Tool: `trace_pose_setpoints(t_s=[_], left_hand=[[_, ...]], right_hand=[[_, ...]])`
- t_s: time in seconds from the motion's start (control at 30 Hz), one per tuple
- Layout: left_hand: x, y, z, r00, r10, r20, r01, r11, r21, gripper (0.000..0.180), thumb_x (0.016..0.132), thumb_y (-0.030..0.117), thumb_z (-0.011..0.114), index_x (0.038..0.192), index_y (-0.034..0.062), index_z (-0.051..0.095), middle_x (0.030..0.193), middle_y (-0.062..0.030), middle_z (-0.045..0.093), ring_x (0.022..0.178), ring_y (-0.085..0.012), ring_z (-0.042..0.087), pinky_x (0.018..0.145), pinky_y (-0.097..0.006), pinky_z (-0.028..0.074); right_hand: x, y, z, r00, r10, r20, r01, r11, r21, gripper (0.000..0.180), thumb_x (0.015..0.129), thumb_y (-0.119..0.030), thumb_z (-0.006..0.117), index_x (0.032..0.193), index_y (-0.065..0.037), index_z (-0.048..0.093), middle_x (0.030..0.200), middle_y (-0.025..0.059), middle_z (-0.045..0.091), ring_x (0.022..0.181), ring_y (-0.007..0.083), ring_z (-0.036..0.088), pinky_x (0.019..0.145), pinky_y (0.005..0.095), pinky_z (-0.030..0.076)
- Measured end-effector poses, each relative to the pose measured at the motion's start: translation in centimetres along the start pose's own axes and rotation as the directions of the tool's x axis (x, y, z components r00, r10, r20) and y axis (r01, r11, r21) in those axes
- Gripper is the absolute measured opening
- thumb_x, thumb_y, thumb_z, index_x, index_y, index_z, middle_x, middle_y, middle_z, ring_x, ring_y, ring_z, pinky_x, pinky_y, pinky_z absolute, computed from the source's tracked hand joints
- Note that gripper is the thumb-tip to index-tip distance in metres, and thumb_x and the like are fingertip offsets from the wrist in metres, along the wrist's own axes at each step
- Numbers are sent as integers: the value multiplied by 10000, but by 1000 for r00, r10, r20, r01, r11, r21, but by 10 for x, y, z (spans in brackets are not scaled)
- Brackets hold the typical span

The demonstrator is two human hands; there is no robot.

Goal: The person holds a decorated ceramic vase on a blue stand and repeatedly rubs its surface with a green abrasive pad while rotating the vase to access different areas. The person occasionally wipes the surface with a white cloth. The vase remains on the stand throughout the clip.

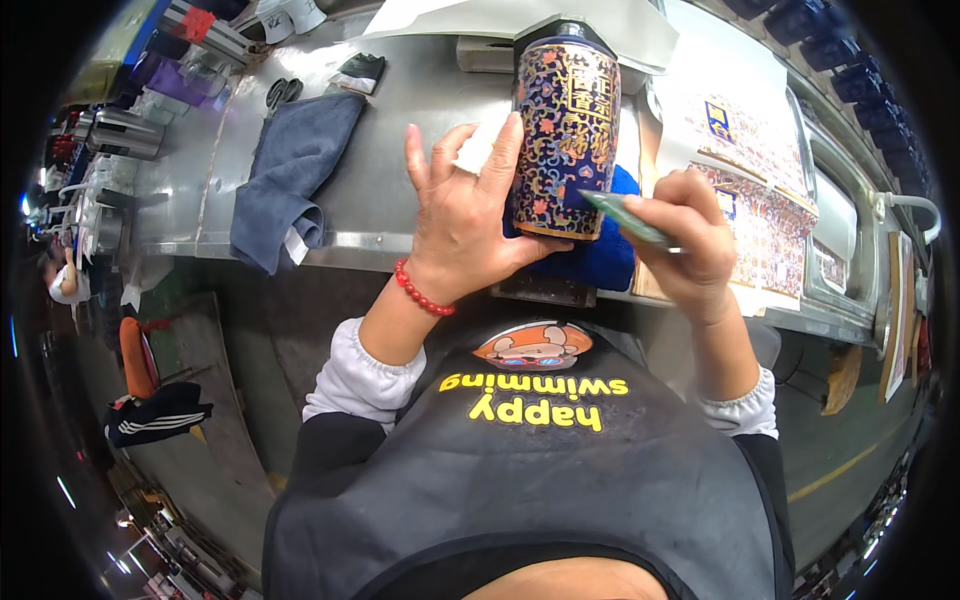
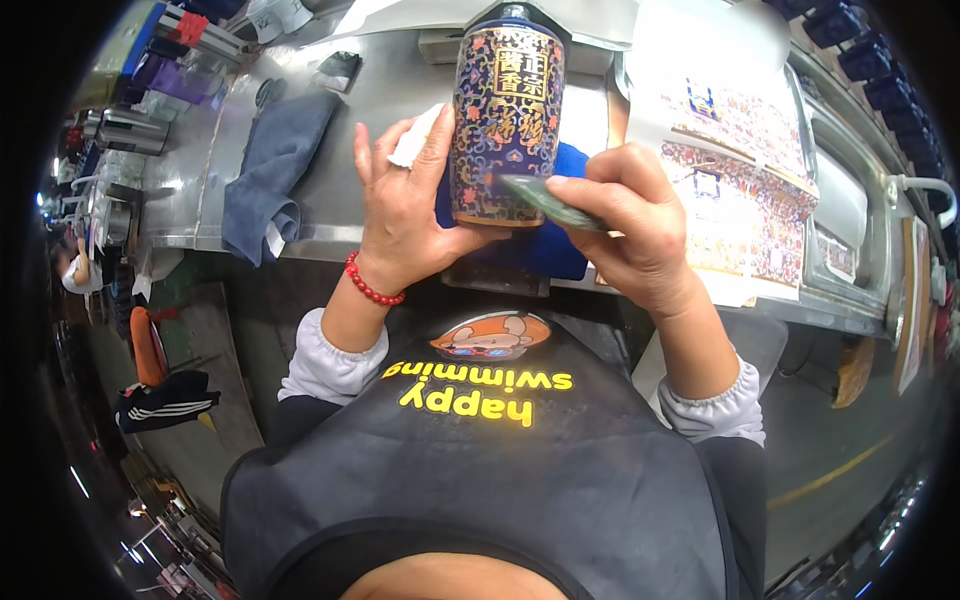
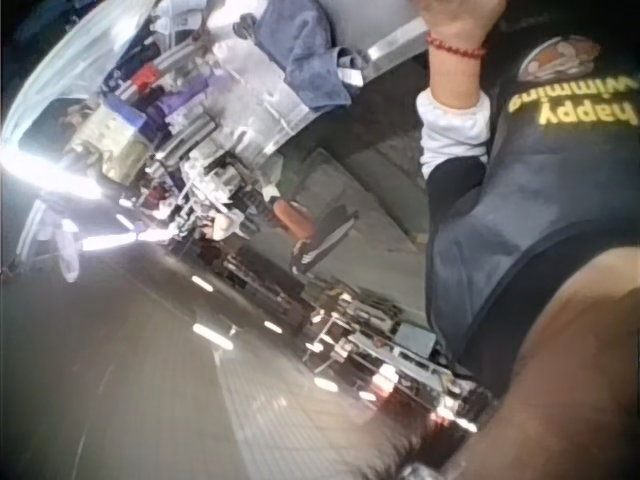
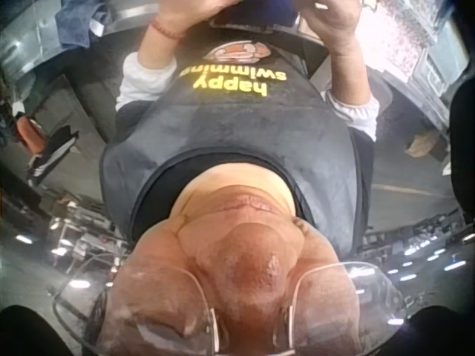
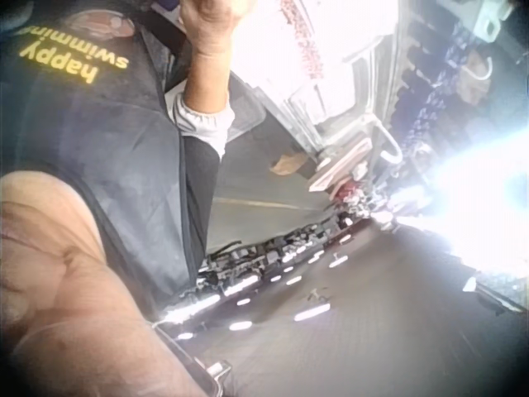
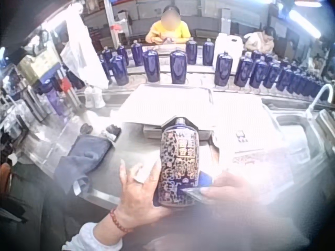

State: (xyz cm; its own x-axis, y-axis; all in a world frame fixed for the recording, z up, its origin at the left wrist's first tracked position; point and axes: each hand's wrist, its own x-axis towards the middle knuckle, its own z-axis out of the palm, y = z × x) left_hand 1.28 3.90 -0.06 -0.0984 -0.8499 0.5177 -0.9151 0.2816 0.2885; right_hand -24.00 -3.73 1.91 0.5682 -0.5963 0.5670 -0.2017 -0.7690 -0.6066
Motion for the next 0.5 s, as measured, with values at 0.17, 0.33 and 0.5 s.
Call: trace_pose_setpoints(t_s=[0.17,0.33,0.5], left_hand=[[2,-12,2,981,-103,167,193,657,-729,1033,952,665,577,1579,-92,258,1488,-251,483,1374,-389,394,1216,-469,171],[-2,-9,14,980,-132,147,196,748,-634,1028,970,631,579,1591,-98,205,1505,-238,469,1359,-363,421,1197,-490,174],[1,-8,13,972,-144,184,232,682,-693,1054,954,625,607,1602,-87,178,1503,-236,473,1379,-375,400,1198,-515,165]], right_hand=[[-8,-1,1,979,-104,175,63,972,227,414,646,15,823,1051,-41,755,878,74,599,799,254,595,695,369,472],[-12,-1,9,980,-174,95,182,980,-81,375,632,-18,800,1001,-64,749,863,30,571,732,218,535,708,375,416],[-12,-8,10,953,-286,98,292,955,-60,379,603,-60,750,982,-71,747,869,11,578,718,195,529,726,369,398]])
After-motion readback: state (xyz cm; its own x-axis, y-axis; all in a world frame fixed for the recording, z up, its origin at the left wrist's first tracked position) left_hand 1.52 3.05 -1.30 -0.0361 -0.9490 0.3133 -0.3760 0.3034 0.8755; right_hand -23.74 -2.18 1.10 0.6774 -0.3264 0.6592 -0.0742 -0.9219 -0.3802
